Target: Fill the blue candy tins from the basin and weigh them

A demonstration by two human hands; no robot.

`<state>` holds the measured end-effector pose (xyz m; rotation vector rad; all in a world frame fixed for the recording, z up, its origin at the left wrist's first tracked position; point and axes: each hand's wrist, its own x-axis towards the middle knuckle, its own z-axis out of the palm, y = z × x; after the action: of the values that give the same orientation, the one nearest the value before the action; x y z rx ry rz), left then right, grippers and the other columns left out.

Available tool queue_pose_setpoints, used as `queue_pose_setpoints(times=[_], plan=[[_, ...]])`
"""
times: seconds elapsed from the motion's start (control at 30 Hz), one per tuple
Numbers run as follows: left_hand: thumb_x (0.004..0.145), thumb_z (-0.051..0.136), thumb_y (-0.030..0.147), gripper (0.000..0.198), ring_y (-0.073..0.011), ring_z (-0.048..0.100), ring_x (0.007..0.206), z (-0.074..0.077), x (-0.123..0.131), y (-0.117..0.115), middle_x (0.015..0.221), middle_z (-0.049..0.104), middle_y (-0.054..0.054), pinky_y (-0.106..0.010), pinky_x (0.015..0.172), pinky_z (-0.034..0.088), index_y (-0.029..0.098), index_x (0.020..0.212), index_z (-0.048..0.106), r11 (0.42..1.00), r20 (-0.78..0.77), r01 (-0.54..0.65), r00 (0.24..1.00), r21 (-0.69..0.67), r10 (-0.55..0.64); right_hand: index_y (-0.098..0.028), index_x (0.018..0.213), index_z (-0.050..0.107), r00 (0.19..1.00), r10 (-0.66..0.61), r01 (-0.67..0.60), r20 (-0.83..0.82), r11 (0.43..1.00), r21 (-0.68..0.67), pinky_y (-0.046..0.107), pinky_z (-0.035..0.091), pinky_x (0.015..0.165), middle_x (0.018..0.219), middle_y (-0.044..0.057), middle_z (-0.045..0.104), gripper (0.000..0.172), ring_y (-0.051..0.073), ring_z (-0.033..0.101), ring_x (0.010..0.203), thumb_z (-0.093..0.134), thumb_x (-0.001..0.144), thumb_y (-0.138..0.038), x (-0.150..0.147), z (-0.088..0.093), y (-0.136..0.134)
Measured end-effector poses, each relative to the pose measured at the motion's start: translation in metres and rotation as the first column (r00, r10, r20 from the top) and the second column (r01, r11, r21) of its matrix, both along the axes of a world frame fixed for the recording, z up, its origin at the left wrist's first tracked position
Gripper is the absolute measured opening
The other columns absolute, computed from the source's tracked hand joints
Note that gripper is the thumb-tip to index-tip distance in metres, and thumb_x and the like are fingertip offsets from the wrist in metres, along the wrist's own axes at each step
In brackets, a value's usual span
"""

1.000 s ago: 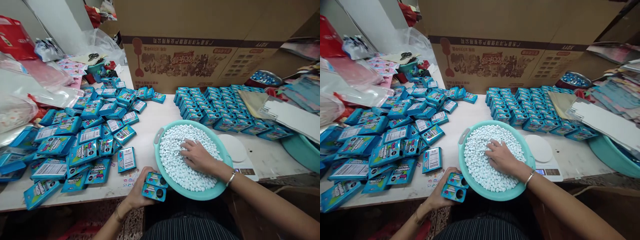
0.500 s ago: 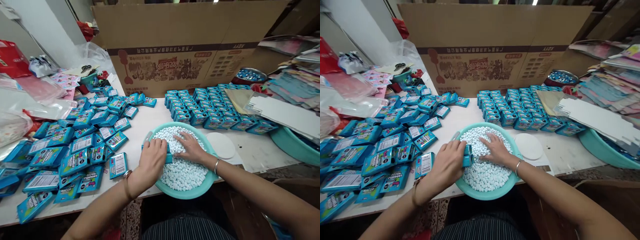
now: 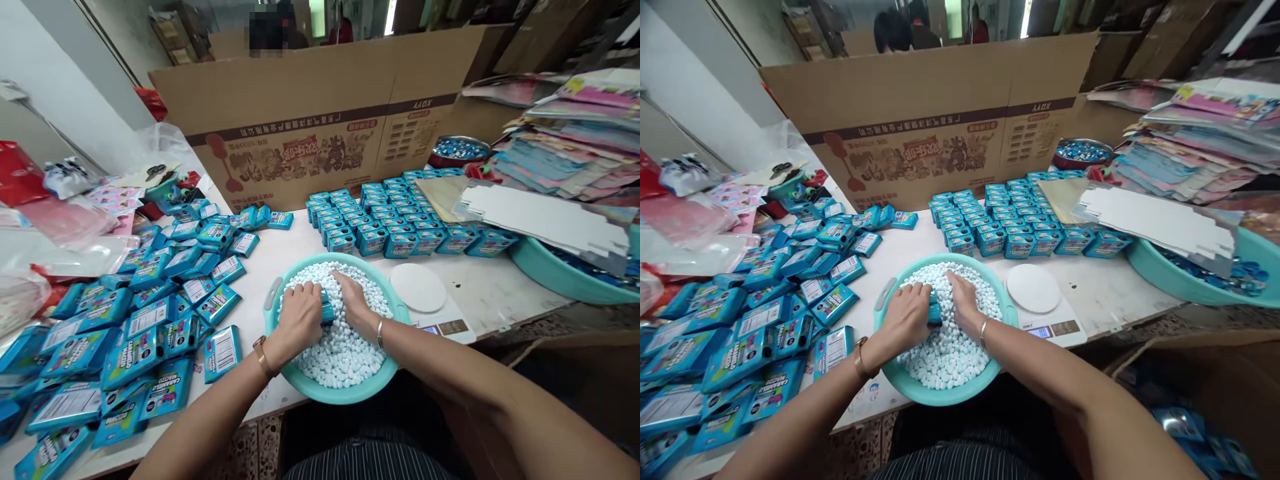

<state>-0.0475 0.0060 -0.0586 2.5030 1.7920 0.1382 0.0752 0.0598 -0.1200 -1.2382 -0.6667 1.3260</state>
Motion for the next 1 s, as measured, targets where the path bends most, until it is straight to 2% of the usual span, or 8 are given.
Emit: queue_pose_setpoints(times=[0.07,0.13,0.23,0.37,0.5,0.67,0.83,1.0], plan=[[0.063,0.076,0.016,0.057,-0.0365,0.059,0.102,-0.001,-0.003,-0.006,0.109,0.06,-0.014,-0.048,0.086,0.047,0.018,0.113,0.049,0.995,0.084,-0.095,0.992,0.02,0.093,-0.02,0.078,0.072,0.976,-0.003,-0.015,-0.218,0.997,-0.081,0.034,0.053,0.078,0.076,0.002,0.072,0.026,0.022,0.066,0.078,0.077,0.064,-0.042,-0.005,0.012,-0.002],[0.066,0.077,0.023,0.065,-0.0354,0.058,0.107,-0.001,-0.007,-0.012,0.114,0.059,-0.012,-0.048,0.09,0.047,0.019,0.122,0.044,0.979,0.189,-0.193,0.966,0.059,0.179,-0.02,0.082,0.073,0.946,0.031,-0.052,-0.323,0.997,-0.054,0.034,0.055,0.079,0.08,0.002,0.074,0.027,0.022,0.068,0.081,0.079,0.062,-0.037,-0.008,0.026,-0.005],[0.068,0.077,0.024,0.068,-0.0343,0.058,0.11,-0.003,-0.011,-0.021,0.117,0.059,-0.013,-0.049,0.093,0.047,0.018,0.125,0.041,0.962,0.308,-0.253,0.928,0.105,0.211,-0.02,0.082,0.074,0.931,0.066,-0.061,-0.359,0.998,0.026,0.034,0.056,0.081,0.084,0.002,0.076,0.027,0.022,0.07,0.084,0.08,0.062,-0.038,-0.011,0.045,-0.01],[0.067,0.078,0.025,0.069,-0.0344,0.058,0.109,-0.006,-0.013,-0.026,0.117,0.059,-0.013,-0.051,0.093,0.049,0.018,0.124,0.042,0.954,0.404,-0.249,0.9,0.167,0.164,-0.02,0.08,0.074,0.931,0.064,-0.058,-0.36,0.998,0.028,0.034,0.057,0.081,0.083,0.002,0.076,0.026,0.022,0.071,0.084,0.08,0.063,-0.038,-0.012,0.061,-0.011],[0.067,0.078,0.027,0.068,-0.0343,0.058,0.109,-0.006,-0.012,-0.025,0.116,0.059,-0.013,-0.051,0.093,0.05,0.019,0.124,0.042,0.941,0.481,-0.262,0.867,0.212,0.133,-0.019,0.076,0.072,0.926,0.123,-0.099,-0.357,0.991,0.086,0.034,0.057,0.082,0.078,0.002,0.074,0.022,0.021,0.071,0.079,0.078,0.064,-0.037,-0.009,0.067,-0.008],[0.068,0.077,0.028,0.061,-0.0319,0.06,0.104,-0.001,-0.012,-0.022,0.111,0.059,-0.011,-0.048,0.09,0.051,0.018,0.119,0.045,0.951,0.535,-0.247,0.837,0.188,0.112,-0.02,0.076,0.07,0.915,0.167,-0.147,-0.367,0.986,0.084,0.036,0.057,0.081,0.073,0.002,0.072,0.021,0.022,0.071,0.077,0.076,0.068,-0.038,-0.003,0.069,-0.005],[0.065,0.079,0.026,0.067,-0.0326,0.059,0.106,0.004,-0.01,-0.019,0.112,0.059,-0.011,-0.048,0.091,0.05,0.018,0.122,0.046,0.962,0.477,-0.215,0.872,0.171,0.11,-0.02,0.072,0.068,0.91,0.137,-0.115,-0.392,0.99,0.079,0.034,0.057,0.082,0.072,0.001,0.072,0.018,0.021,0.07,0.076,0.074,0.069,-0.036,-0.002,0.073,-0.004],[0.064,0.079,0.027,0.066,-0.0334,0.059,0.105,0.01,-0.008,-0.016,0.11,0.06,-0.011,-0.048,0.088,0.051,0.018,0.121,0.048,0.975,0.437,-0.201,0.888,0.097,0.14,-0.02,0.073,0.07,0.923,0.147,-0.111,-0.356,0.987,0.12,0.035,0.056,0.081,0.074,0.003,0.073,0.025,0.022,0.069,0.077,0.067,0.074,-0.045,-0.002,0.077,-0.009]])
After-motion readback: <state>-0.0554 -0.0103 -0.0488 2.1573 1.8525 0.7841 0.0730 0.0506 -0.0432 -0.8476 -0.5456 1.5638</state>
